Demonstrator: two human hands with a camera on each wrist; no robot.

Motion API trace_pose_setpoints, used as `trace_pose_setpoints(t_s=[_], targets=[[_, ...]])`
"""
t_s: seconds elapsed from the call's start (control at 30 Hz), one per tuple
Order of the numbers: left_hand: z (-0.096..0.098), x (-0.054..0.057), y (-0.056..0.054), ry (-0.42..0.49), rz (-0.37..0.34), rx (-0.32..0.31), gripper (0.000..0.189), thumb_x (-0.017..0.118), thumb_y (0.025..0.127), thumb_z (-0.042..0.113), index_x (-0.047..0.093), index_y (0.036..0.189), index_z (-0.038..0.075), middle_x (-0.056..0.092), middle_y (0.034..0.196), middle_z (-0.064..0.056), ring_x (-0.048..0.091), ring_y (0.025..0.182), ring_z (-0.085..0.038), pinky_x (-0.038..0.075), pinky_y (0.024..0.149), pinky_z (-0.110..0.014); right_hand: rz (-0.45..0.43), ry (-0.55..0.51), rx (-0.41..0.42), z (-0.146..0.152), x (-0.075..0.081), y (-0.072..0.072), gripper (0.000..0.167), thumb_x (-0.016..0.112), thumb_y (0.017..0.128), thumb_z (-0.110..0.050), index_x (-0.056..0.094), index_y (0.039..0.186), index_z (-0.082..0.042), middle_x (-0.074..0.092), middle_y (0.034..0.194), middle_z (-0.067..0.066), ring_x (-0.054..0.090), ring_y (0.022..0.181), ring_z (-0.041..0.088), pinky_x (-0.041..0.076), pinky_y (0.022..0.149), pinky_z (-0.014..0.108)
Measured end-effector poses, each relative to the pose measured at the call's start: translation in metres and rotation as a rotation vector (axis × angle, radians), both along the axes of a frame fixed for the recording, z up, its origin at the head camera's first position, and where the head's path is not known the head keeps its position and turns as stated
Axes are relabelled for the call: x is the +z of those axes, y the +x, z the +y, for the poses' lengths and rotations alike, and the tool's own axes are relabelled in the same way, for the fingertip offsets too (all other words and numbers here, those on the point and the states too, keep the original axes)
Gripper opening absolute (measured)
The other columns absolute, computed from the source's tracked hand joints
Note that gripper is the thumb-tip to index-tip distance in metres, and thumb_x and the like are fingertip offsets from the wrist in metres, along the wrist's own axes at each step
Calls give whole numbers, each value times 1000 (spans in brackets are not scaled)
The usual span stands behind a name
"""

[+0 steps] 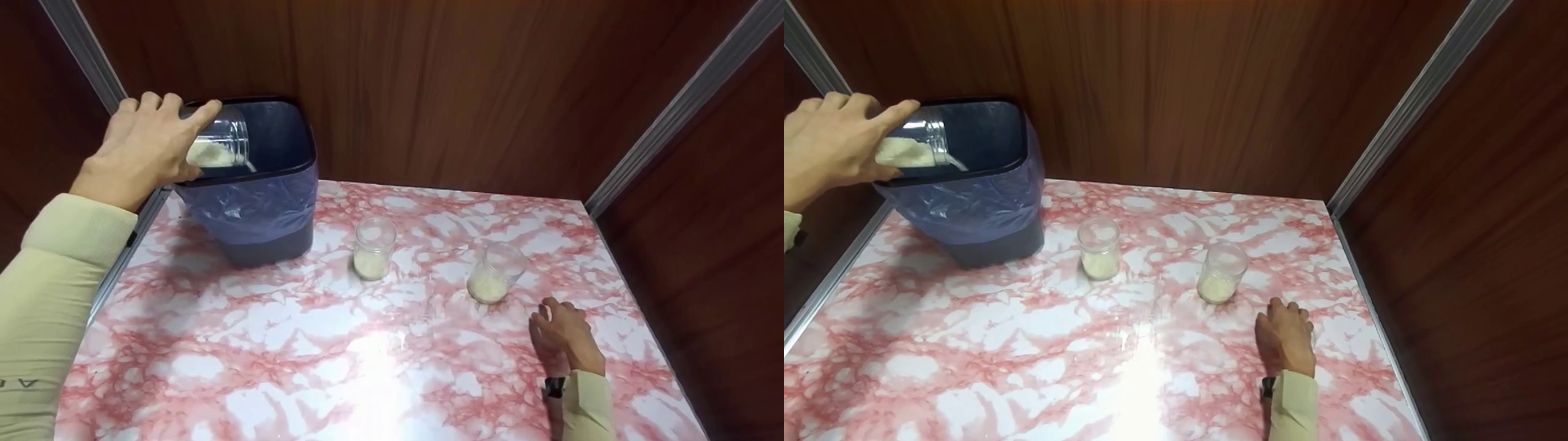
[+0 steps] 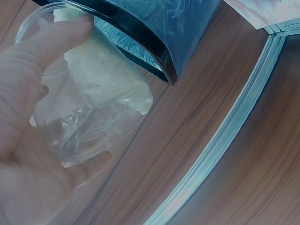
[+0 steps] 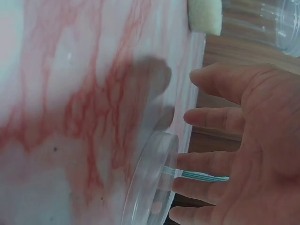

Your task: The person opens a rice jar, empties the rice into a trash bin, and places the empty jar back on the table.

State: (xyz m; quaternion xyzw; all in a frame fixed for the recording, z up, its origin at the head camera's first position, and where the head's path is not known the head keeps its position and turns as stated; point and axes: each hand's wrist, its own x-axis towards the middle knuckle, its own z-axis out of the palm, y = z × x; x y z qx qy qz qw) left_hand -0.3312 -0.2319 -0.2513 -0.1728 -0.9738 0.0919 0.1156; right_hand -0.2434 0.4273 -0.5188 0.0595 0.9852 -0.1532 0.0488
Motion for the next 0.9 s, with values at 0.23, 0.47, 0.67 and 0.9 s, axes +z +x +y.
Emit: trace_pose_setpoints(t_s=[0.23, 0.47, 0.67, 0.9], targets=[[1, -1, -1, -3, 7, -4, 97, 83, 74, 25, 24, 150, 16, 45, 119, -39, 42, 105, -59, 40, 80, -67, -36, -16, -10, 5, -2, 2, 50, 50, 97, -37, 50, 131, -1, 49, 128, 36, 41, 116, 63, 42, 83, 70], [0, 0, 0, 1, 5, -3, 96, 82, 74, 24, 24, 150, 17, 45, 117, -39, 41, 104, -58, 39, 80, -67, -23, -15, -1, 10, -3, 4, 50, 53, 95, -35, 52, 129, 1, 51, 124, 37, 43, 111, 61, 43, 81, 69], [-2, 0, 2, -2, 0, 11, 97, 83, 74, 25, 24, 151, 18, 44, 118, -39, 40, 105, -59, 39, 81, -68, -5, -17, 11, 12, -1, 6, 50, 53, 96, -34, 51, 129, 3, 50, 123, 39, 43, 110, 63, 42, 81, 71], [-4, 2, 3, -19, 10, 17, 96, 82, 74, 23, 24, 151, 18, 44, 118, -39, 40, 104, -59, 39, 80, -69, -47, -15, -15, 16, 1, 6, 50, 52, 95, -35, 51, 129, 2, 50, 124, 37, 42, 112, 65, 43, 81, 69]])
